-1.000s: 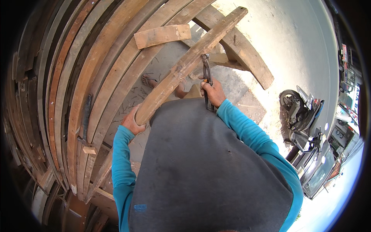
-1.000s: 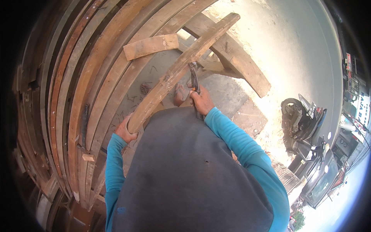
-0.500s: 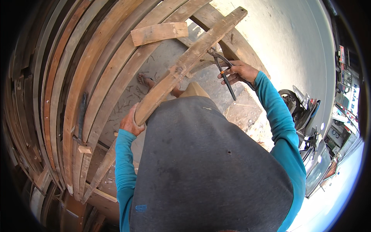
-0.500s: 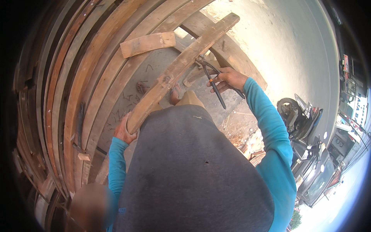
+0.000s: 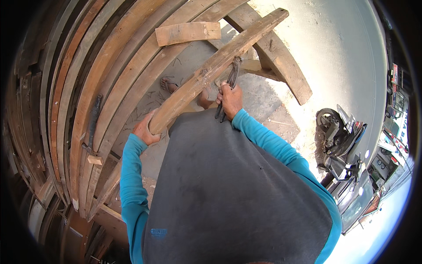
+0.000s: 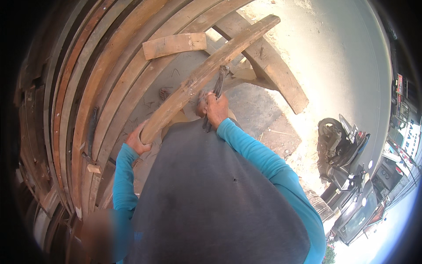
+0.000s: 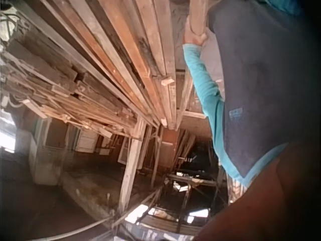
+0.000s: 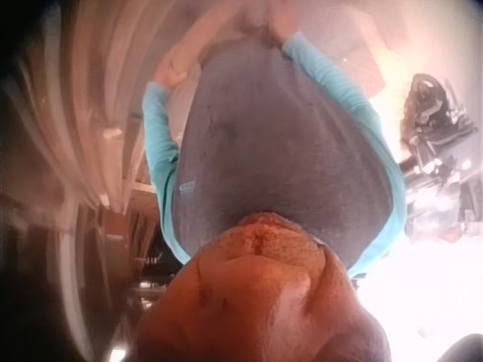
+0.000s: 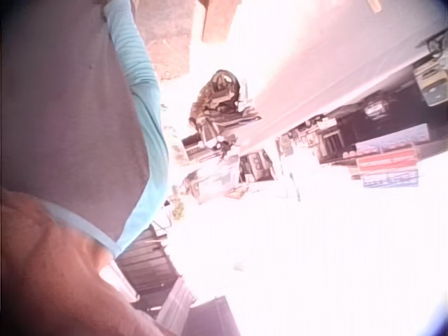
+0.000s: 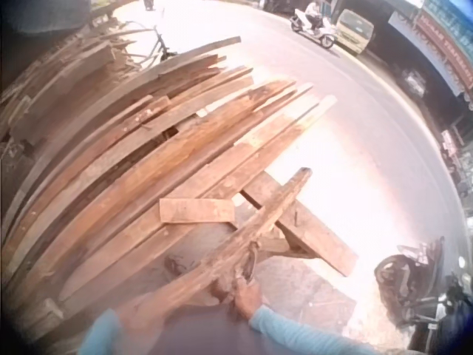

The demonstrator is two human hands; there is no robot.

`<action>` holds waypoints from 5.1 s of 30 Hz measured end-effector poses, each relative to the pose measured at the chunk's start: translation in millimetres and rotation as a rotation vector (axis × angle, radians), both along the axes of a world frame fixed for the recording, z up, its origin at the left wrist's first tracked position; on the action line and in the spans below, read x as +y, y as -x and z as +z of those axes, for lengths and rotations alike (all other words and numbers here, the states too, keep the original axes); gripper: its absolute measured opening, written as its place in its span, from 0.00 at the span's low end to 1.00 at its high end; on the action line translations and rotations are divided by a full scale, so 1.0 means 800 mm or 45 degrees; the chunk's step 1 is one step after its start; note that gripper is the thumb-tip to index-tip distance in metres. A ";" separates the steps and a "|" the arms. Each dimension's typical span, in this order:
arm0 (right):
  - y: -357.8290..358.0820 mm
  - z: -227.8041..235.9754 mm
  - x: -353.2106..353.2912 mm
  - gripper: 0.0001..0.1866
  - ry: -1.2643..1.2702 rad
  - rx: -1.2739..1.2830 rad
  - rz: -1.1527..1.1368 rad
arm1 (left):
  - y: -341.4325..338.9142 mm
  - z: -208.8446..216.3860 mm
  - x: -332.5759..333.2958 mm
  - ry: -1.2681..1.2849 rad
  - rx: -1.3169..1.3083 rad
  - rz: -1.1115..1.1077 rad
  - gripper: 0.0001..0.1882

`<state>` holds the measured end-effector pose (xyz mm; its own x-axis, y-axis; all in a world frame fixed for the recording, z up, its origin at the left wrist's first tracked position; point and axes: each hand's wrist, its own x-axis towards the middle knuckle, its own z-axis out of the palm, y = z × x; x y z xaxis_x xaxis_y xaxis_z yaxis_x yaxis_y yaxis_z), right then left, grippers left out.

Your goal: The person removes nails from long wooden planks using a hammer and pincers, working through a stack of timber in an outdoor workshop.

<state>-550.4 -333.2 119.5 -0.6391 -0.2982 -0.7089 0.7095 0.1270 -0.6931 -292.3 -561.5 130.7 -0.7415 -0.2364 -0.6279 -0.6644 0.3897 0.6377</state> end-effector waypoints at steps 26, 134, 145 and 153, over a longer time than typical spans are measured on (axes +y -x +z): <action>0.153 0.091 0.145 0.28 -0.197 0.026 0.816 | -0.015 0.005 0.032 0.132 0.073 0.067 0.53; 0.186 0.069 0.089 0.08 -0.110 -0.326 0.350 | -0.010 0.008 0.033 0.197 -0.045 0.051 0.54; 0.169 0.061 0.103 0.21 -0.050 -0.095 0.439 | -0.010 0.005 0.027 0.180 -0.024 0.030 0.56; 0.271 0.095 0.118 0.31 -0.192 -0.162 0.912 | -0.013 0.004 0.030 0.128 -0.061 0.022 0.56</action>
<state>-767.1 -238.7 195.6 -0.2348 -0.5050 -0.8306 0.4905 0.6761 -0.5498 -282.2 -537.5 133.9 -0.7066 -0.3122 -0.6351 -0.7002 0.4385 0.5634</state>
